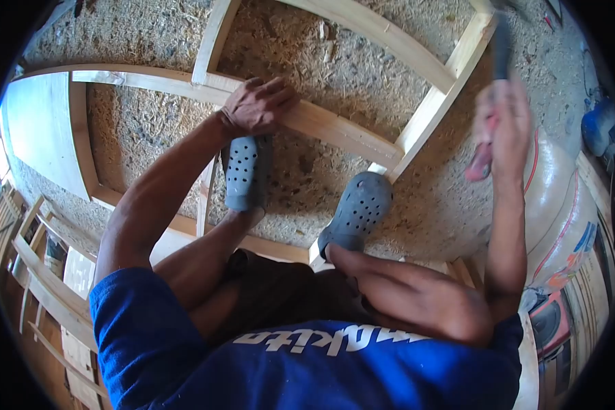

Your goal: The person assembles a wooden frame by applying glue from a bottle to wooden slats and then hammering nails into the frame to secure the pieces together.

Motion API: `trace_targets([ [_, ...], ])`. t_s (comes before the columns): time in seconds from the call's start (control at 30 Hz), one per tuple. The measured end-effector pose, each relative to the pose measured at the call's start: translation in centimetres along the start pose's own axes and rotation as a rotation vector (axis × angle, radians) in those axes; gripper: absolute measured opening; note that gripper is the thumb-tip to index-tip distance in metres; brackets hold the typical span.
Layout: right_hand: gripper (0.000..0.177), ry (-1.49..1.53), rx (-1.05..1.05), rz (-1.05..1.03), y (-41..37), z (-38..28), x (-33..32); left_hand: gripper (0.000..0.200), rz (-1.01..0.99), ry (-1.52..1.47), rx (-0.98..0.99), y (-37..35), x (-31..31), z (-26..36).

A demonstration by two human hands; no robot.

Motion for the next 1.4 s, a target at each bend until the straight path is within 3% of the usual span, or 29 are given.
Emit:
trace_targets([
  [0.03,0.026,-0.004,-0.017,-0.003,1.0,0.1,-0.3,0.044,0.043,0.010,0.008,0.1,-0.4,-0.2],
  [0.07,0.027,0.095,-0.052,0.187,1.3,0.7,-1.7,0.043,0.077,0.004,0.016,-0.1,-0.6,0.3],
  [0.17,0.035,-0.041,0.080,0.297,-4.0,5.9,-1.0,0.045,-0.004,-0.028,-0.010,-0.3,0.3,0.1],
  [0.2,0.043,-0.328,0.252,-0.178,-6.0,7.2,2.0,0.068,0.089,0.007,0.036,-0.1,-0.3,0.2],
  [0.23,0.053,-0.606,0.418,-0.661,-7.7,8.5,4.0,0.068,0.088,0.013,0.037,-0.1,-0.3,0.1],
  [0.3,0.050,-0.130,0.697,-0.566,-5.1,6.2,1.5,0.063,0.099,0.044,0.049,-0.3,-0.2,0.2],
  [0.33,0.037,-0.060,0.367,-0.317,-3.5,5.7,0.8,0.063,0.092,0.051,0.050,-0.4,-0.5,-0.4],
  [0.37,0.018,-0.090,0.288,-0.034,-2.2,3.2,-0.5,0.052,0.039,-0.004,0.026,-0.3,-0.5,-0.3],
  [0.4,0.018,0.006,0.086,-0.023,-0.5,1.0,-2.0,0.042,-0.007,-0.063,-0.005,-0.2,-0.3,0.2],
  [0.43,0.018,-0.004,0.064,-0.022,0.5,0.6,-2.0,0.042,0.013,-0.050,-0.005,0.1,-0.2,-0.1],
  [0.5,0.019,0.309,-0.192,0.392,1.4,0.2,-2.9,0.042,0.046,0.003,0.041,-0.3,-0.1,0.0],
  [0.53,0.015,-0.204,-0.257,0.181,-0.4,5.1,-3.1,0.063,0.073,-0.022,0.022,-0.5,0.5,-0.1],
  [0.6,0.015,-0.664,-0.190,-0.309,-4.6,8.0,1.7,0.066,0.077,0.002,0.030,-0.6,0.4,0.3],
  [0.67,0.030,-0.408,0.331,-0.611,-6.9,4.8,5.1,0.070,0.052,-0.031,0.032,-0.3,0.2,0.0],
  [0.7,0.036,-0.197,0.677,-0.665,-5.0,5.4,3.6,0.070,0.051,-0.022,0.019,-0.3,-0.1,-0.2],
  [0.77,0.027,0.093,0.194,-0.328,-2.8,4.9,0.8,0.070,0.068,-0.033,0.031,-0.1,-0.5,0.1],
  [0.8,0.019,0.046,0.175,-0.040,-1.5,1.7,0.0,0.070,0.064,-0.048,0.035,-0.3,-0.3,0.6],
  [0.83,0.019,0.042,0.174,-0.045,-0.6,1.0,0.1,0.070,0.044,-0.042,0.028,-0.3,-0.2,0.5],
  [0.9,0.016,0.365,-0.124,0.368,0.5,-0.5,-1.1,0.070,0.025,-0.025,0.019,-0.3,0.0,-0.1],
  [0.93,0.017,0.195,-0.177,0.404,-0.4,1.6,-0.9,0.070,0.036,-0.020,0.020,-0.6,0.3,0.1],
  [1.0,0.025,-0.439,-0.063,-0.095,-4.3,7.2,2.3,0.070,0.058,0.009,0.017,-0.3,0.1,-0.3],
  [1.03,0.030,-0.499,0.240,-0.484,-6.8,8.1,4.5,0.069,0.055,-0.006,0.016,-0.2,-0.2,-0.3],
  [1.07,0.037,-0.359,0.539,-0.680,-7.4,8.2,4.8,0.069,0.045,-0.037,0.016,-0.3,-0.2,0.2],
  [1.1,0.037,-0.360,0.524,-0.694,-6.5,7.4,4.6,0.069,0.043,-0.024,0.002,-0.5,0.0,0.0],
  [1.17,0.035,-0.009,0.478,-0.413,-6.3,6.7,3.3,0.070,0.023,-0.017,0.000,-0.6,0.4,0.2],
  [1.23,0.034,0.110,0.262,-0.161,-5.3,6.6,3.7,0.070,0.034,-0.025,0.021,-1.0,0.4,0.9],
  [1.3,0.033,-0.045,0.336,-0.260,-5.7,8.6,4.0,0.070,0.067,0.016,0.042,-0.4,-0.1,-0.1],
  [1.33,0.034,-0.454,0.399,-0.546,-6.4,10.0,4.6,0.070,0.037,-0.023,0.023,-0.4,-0.2,0.1],
  [1.4,0.036,-0.239,0.482,-0.573,-7.8,9.9,4.8,0.070,0.022,-0.058,0.023,-0.1,-0.6,0.2],
])
Point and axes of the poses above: each hand's wrist, its own y-axis towards the middle knuckle, its own x-axis out of the palm, z = x × y, the point moved 4 cm from there along y, towards the middle knuckle, and after that the axes turned 1 degree about y, right-handed, at the moved point
